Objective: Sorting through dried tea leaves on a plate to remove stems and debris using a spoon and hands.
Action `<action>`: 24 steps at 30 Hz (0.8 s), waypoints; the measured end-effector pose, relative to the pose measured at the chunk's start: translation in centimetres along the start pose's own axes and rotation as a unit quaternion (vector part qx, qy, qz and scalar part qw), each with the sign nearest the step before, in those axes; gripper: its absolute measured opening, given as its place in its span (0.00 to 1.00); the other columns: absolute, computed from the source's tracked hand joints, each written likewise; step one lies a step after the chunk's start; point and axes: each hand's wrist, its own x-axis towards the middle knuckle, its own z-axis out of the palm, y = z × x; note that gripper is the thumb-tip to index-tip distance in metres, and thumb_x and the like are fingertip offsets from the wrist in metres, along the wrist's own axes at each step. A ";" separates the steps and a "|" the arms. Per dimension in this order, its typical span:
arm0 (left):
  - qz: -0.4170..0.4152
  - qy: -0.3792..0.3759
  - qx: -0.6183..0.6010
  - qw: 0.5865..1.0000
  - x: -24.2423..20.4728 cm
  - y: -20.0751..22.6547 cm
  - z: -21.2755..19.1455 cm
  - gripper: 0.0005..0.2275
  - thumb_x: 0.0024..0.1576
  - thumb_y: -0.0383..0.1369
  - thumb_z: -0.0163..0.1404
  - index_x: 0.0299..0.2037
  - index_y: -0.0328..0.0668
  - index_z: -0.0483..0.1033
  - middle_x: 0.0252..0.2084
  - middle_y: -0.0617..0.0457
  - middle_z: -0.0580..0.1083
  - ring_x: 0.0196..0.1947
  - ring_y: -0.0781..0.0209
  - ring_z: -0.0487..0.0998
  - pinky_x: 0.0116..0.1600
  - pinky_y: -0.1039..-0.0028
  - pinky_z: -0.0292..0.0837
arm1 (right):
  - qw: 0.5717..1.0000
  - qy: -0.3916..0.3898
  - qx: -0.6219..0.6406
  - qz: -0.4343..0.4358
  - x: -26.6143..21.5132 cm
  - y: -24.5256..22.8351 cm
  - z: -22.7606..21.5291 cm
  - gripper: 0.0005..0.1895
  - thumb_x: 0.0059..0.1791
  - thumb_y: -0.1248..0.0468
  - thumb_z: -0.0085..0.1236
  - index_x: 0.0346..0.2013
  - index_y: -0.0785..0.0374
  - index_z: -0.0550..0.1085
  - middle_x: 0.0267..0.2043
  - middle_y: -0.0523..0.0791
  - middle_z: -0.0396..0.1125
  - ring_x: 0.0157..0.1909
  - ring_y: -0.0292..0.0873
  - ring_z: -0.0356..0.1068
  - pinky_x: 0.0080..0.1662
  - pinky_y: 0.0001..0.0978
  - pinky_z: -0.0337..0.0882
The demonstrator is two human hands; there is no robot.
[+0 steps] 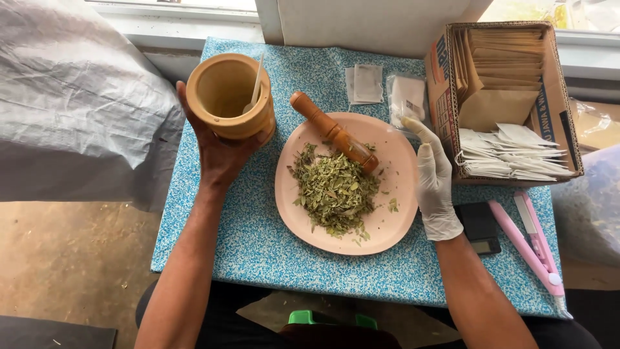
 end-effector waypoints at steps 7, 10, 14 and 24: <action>0.004 -0.020 -0.050 0.999 -0.8 -0.1 -0.2 0.74 0.52 0.28 0.85 0.87 0.75 0.23 0.89 0.36 0.50 0.89 0.31 0.51 0.87 0.30 0.48 | 1.000 -0.014 0.016 -0.009 0.1 0.3 -0.3 0.31 0.69 0.47 0.32 0.76 0.63 0.70 0.76 0.54 0.67 0.84 0.53 0.55 0.83 0.55 0.48; -0.020 0.003 -0.020 1.000 -2.3 0.1 -0.8 0.75 0.53 0.41 0.87 0.86 0.76 0.18 0.90 0.29 0.39 0.89 0.24 0.41 0.84 0.20 0.44 | 1.000 -0.006 0.021 -0.013 0.0 0.5 -0.2 0.32 0.69 0.46 0.31 0.76 0.63 0.71 0.76 0.53 0.68 0.84 0.52 0.55 0.84 0.54 0.48; -0.078 0.090 -0.054 0.991 -6.1 4.3 -0.4 0.52 0.66 0.44 0.64 0.86 0.67 0.27 0.87 0.29 0.38 0.88 0.23 0.40 0.83 0.23 0.42 | 1.000 -0.008 0.029 -0.005 -0.1 0.5 -0.2 0.31 0.69 0.46 0.32 0.76 0.63 0.71 0.76 0.53 0.67 0.84 0.52 0.55 0.84 0.55 0.47; -0.146 -0.020 0.029 0.989 -8.4 7.9 1.6 0.10 0.71 0.28 0.50 0.61 0.45 0.78 0.57 0.43 0.78 0.66 0.39 0.80 0.68 0.45 0.77 | 0.999 -0.013 0.030 0.016 0.1 0.8 -0.5 0.32 0.68 0.46 0.30 0.75 0.62 0.71 0.75 0.54 0.68 0.84 0.55 0.56 0.83 0.57 0.46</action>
